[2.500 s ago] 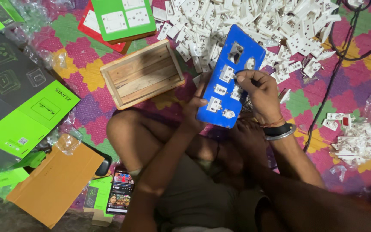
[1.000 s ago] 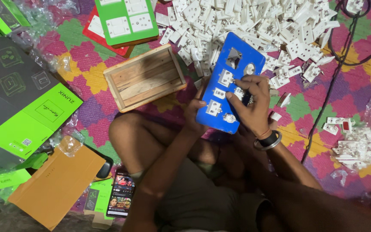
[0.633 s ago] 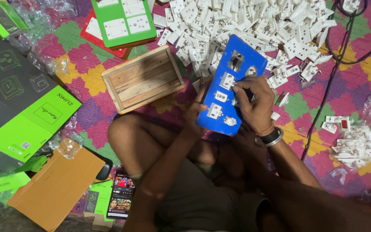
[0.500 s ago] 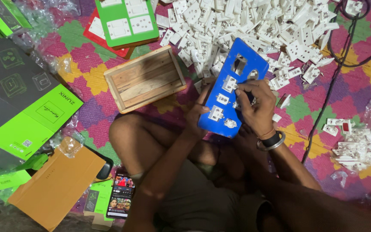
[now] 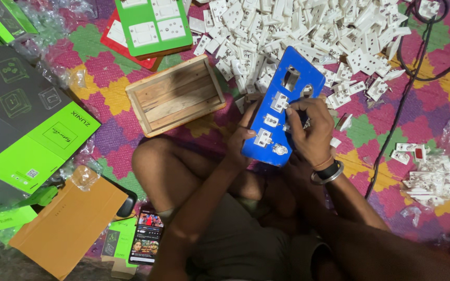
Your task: The person sits on the floor and assembles white electrical socket components into a blue plastic template. They pick up small metal screws from a wooden box and insert them into the sockets, securing them into place. The person handles the components one at a time, repeatedly reaching for screws and tightening them into the template.
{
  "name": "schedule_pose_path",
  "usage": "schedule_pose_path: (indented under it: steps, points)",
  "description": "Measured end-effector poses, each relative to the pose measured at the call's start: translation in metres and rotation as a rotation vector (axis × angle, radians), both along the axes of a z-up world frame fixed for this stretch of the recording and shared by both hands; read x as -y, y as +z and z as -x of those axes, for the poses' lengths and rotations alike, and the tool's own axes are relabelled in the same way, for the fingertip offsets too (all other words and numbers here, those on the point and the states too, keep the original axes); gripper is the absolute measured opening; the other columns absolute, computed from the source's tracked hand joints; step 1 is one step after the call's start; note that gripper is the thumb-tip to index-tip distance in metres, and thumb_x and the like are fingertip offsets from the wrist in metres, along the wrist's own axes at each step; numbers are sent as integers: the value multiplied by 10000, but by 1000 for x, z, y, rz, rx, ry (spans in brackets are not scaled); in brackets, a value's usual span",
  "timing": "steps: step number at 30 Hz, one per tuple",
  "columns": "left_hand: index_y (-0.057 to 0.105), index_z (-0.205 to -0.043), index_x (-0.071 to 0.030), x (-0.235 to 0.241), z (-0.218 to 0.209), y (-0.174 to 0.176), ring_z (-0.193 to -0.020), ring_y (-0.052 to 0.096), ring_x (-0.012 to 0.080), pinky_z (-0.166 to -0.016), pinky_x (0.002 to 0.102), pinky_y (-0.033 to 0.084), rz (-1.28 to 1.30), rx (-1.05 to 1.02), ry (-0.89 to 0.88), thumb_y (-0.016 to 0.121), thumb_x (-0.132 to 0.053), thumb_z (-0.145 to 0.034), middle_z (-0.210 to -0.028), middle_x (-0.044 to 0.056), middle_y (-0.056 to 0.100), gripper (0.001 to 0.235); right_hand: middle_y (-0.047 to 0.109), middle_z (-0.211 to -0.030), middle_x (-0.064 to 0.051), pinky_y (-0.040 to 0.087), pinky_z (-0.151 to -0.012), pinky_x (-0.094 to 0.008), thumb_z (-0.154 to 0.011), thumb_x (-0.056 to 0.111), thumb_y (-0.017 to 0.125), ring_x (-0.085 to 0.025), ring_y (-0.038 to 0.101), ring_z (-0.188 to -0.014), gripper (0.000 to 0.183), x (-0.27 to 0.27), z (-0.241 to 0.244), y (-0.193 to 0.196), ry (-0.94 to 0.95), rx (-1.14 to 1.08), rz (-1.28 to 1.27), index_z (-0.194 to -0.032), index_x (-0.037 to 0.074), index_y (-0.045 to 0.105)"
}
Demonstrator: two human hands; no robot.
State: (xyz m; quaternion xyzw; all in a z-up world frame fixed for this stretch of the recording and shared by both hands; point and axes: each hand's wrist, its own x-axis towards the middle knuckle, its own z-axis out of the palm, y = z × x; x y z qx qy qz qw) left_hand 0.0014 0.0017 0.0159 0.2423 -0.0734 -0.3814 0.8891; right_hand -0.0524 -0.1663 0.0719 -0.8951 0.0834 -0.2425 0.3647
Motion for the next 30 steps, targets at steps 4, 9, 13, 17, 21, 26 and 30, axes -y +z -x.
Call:
schedule_pose_path:
  steps: [4, 9, 13, 17, 21, 26, 30]
  points:
    - [249, -1641, 10, 2, 1, -1, -1435, 489, 281, -1210, 413, 403, 44, -13, 1, 493, -281, -829, -1572, 197, 454, 897, 678, -1024, -134, 522, -807, -354, -943, 2, 761, -263, 662, -913, 117, 2, 1, -1, 11, 1, 14, -1032, -15, 687]
    - [242, -1639, 0, 2, 1, -4, -1422, 493, 292, -1200, 427, 411, 39, 2, -2, 500, -274, -825, -1555, 202, 461, 897, 685, -1010, -116, 522, -793, -350, -955, 35, 798, -255, 663, -876, 117, 5, 1, 0, 12, -19, 28, -995, 2, 693]
    - [251, -1641, 3, 1, 1, -7, -1421, 495, 283, -1203, 413, 406, 51, -17, 16, 506, -284, -830, -1558, 192, 463, 898, 664, -992, -97, 508, -750, -335, -886, 102, 860, -234, 632, -821, 249, 5, 2, 1, -2, -57, -75, -997, 3, 660]
    - [261, -1641, 11, 2, 1, -6, -1420, 499, 287, -1211, 409, 400, 53, -24, 24, 504, -293, -833, -1543, 202, 476, 897, 647, -1106, -120, 509, -854, -354, -862, 86, 873, -261, 615, -987, 336, 2, 3, 0, 81, 27, 19, -1122, 7, 675]
    - [264, -1637, 6, -1, 0, -4, -1417, 497, 289, -1210, 410, 391, 45, -29, 6, 505, -303, -835, -1538, 204, 480, 893, 629, -1107, -95, 512, -869, -337, -846, 92, 901, -227, 612, -993, 333, 0, 4, -3, 39, -1, -49, -1079, 71, 663]
    - [266, -1637, 13, -2, 1, -2, -1435, 487, 276, -1229, 390, 377, -5, -18, 12, 493, -325, -844, -1557, 201, 474, 892, 599, -1178, -108, 515, -949, -365, -851, 59, 894, -253, 604, -1095, 287, 1, 5, -5, 72, 49, 3, -1048, 52, 685]
    - [257, -1630, 7, 3, -2, -3, -1426, 491, 290, -1216, 413, 385, 84, -39, 7, 488, -292, -831, -1540, 199, 472, 884, 605, -1136, -88, 507, -868, -330, -847, 80, 899, -216, 587, -1003, 338, 2, 3, -3, 48, 13, -53, -1068, 11, 653]
